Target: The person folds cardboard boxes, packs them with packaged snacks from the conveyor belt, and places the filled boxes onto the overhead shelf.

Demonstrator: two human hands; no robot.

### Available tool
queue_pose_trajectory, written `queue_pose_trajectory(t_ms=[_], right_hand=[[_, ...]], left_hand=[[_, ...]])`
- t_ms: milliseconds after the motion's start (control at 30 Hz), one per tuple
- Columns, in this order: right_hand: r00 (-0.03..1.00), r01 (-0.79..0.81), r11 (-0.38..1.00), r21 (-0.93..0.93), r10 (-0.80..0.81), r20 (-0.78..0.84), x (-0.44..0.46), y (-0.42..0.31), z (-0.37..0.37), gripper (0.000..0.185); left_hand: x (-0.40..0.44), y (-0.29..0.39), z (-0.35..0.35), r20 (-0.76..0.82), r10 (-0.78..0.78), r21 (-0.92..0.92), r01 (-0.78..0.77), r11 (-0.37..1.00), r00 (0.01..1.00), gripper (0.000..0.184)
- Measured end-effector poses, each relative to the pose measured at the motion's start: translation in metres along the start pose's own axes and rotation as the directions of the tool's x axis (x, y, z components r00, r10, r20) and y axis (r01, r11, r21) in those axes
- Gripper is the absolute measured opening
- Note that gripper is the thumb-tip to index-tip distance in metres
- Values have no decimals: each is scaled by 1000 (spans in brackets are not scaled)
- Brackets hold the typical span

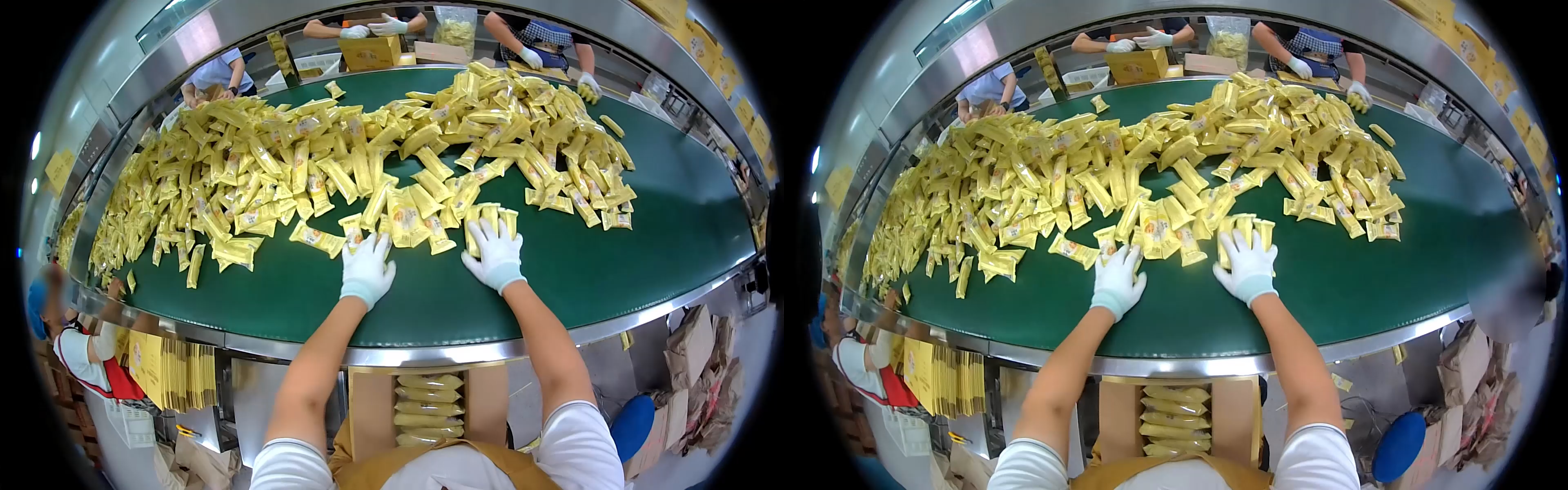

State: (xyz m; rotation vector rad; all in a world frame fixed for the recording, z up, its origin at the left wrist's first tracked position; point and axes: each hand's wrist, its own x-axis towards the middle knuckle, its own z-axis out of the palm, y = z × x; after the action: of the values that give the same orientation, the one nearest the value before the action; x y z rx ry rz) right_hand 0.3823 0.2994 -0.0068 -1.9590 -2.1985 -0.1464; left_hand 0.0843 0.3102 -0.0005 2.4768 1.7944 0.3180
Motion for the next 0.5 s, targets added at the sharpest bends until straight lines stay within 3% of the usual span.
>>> queue_pose_trajectory(t_ms=[200, 267, 333, 400, 433, 500], right_hand=[[923, 325, 922, 210, -358, 140, -102, 16, -64, 71], [907, 298, 901, 315, -370, 199, -119, 33, -70, 72], [918, 210, 862, 462, -337, 212, -128, 39, -87, 69], [995, 84, 856, 510, -95, -5, -129, 42, -61, 66], [994, 29, 841, 541, 35, -108, -128, 39, -61, 64], [972, -212, 903, 374, 235, -16, -123, 35, -57, 59]], left_hand=[[-88, -13, -40, 0, 269, -139, -267, 954, 963, 58], [-108, -19, -51, 21, 297, -238, -284, 929, 955, 54], [-114, -29, -41, -156, 191, -301, -231, 925, 969, 51], [-113, -27, -39, -307, 39, -258, -123, 958, 951, 50], [-112, -21, -38, -292, -141, -249, 67, 966, 946, 53], [-107, -16, -28, -105, -388, -145, 372, 917, 916, 58]])
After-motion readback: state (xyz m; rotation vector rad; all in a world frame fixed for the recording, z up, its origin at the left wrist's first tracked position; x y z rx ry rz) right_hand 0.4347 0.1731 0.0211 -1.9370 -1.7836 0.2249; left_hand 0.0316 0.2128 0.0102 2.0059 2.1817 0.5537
